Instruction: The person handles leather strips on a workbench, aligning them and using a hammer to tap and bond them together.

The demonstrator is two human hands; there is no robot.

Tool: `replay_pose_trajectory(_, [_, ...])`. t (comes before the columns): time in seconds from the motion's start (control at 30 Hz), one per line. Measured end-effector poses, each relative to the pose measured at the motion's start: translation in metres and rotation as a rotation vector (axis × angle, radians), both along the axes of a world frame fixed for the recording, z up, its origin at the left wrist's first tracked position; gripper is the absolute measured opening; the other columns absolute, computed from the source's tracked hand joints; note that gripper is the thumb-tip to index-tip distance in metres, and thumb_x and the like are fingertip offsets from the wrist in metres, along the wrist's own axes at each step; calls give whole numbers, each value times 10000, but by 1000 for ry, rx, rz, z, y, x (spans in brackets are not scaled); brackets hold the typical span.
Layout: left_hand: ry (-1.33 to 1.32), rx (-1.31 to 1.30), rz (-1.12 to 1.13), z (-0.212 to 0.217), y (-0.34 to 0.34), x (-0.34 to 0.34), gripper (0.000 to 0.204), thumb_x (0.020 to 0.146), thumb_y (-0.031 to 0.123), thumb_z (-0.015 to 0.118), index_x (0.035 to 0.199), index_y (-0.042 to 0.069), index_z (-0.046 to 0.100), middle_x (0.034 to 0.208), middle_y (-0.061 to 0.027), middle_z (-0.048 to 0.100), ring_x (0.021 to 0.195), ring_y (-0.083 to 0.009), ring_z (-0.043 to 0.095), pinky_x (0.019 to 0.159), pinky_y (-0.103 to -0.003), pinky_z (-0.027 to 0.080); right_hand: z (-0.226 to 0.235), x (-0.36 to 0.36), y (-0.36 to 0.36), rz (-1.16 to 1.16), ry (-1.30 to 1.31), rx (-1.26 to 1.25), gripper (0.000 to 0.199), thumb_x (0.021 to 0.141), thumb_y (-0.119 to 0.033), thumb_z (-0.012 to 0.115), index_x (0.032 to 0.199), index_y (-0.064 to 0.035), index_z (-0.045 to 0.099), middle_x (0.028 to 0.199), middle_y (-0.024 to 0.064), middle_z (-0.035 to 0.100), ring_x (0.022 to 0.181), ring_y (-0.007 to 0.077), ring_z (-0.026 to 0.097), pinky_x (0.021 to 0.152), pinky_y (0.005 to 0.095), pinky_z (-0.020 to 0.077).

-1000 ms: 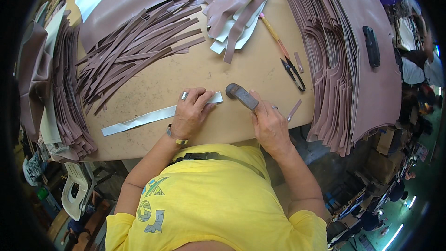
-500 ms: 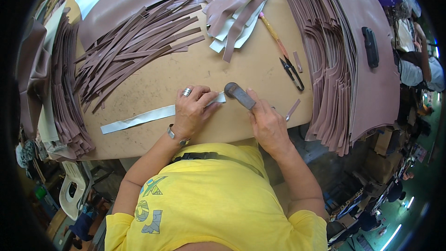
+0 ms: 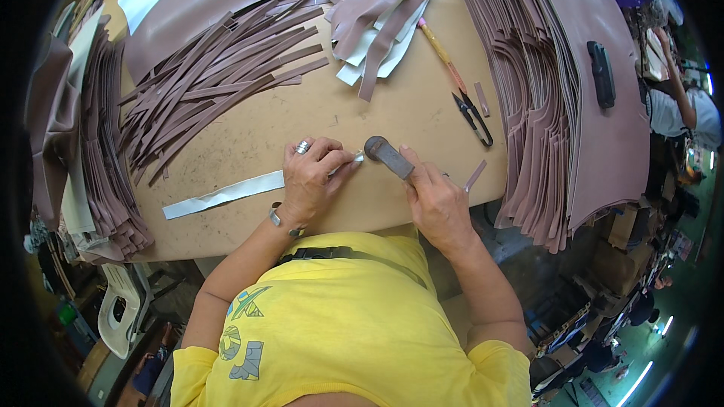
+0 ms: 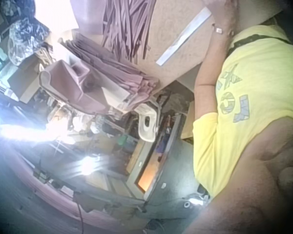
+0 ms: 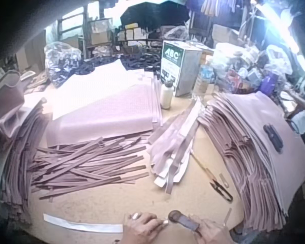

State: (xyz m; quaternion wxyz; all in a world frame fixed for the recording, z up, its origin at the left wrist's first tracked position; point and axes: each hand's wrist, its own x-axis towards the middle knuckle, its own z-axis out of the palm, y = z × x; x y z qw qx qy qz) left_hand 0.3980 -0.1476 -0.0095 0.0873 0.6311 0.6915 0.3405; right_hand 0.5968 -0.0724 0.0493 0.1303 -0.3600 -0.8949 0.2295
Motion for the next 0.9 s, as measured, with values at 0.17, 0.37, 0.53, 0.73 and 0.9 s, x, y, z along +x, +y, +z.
replay_pose_trajectory(0.17, [-10,-10,5,0,1,1,110,737,222,757,774,179,663,815,61,611,716,-158,552,685,-347,330,-1,1,0,-20,23,-29,579,774,5,629,1327,-83,483,819,137,580,682,341,609,614,431,488])
replay_pose_trajectory(0.37, [9,-10,-8,-1,2,1,114,718,197,754,759,181,648,820,66,608,727,-167,553,690,-351,333,0,0,0,-45,65,-61,572,764,17,621,1314,-73,489,849,161,591,739,370,616,647,449,484])
replay_pose_trajectory(0.53, [36,57,-28,-2,5,3,72,724,144,667,713,150,596,819,55,584,742,-166,567,724,-361,358,1,2,-1,-33,43,-52,580,768,6,628,1324,-79,484,845,154,588,714,363,608,638,444,485])
replay_pose_trajectory(0.73, [65,18,-45,-4,4,2,120,708,176,740,749,167,628,845,55,594,780,-184,565,740,-355,367,7,-3,-6,-8,16,35,603,766,-16,647,1342,-105,492,822,114,585,639,308,596,587,399,492])
replay_pose_trajectory(0.9, [70,0,-62,-1,5,1,127,715,180,740,761,164,622,837,53,590,759,-177,557,721,-351,363,7,-4,-9,9,-41,57,611,765,-41,655,1350,-124,500,813,89,581,614,279,592,575,384,496])
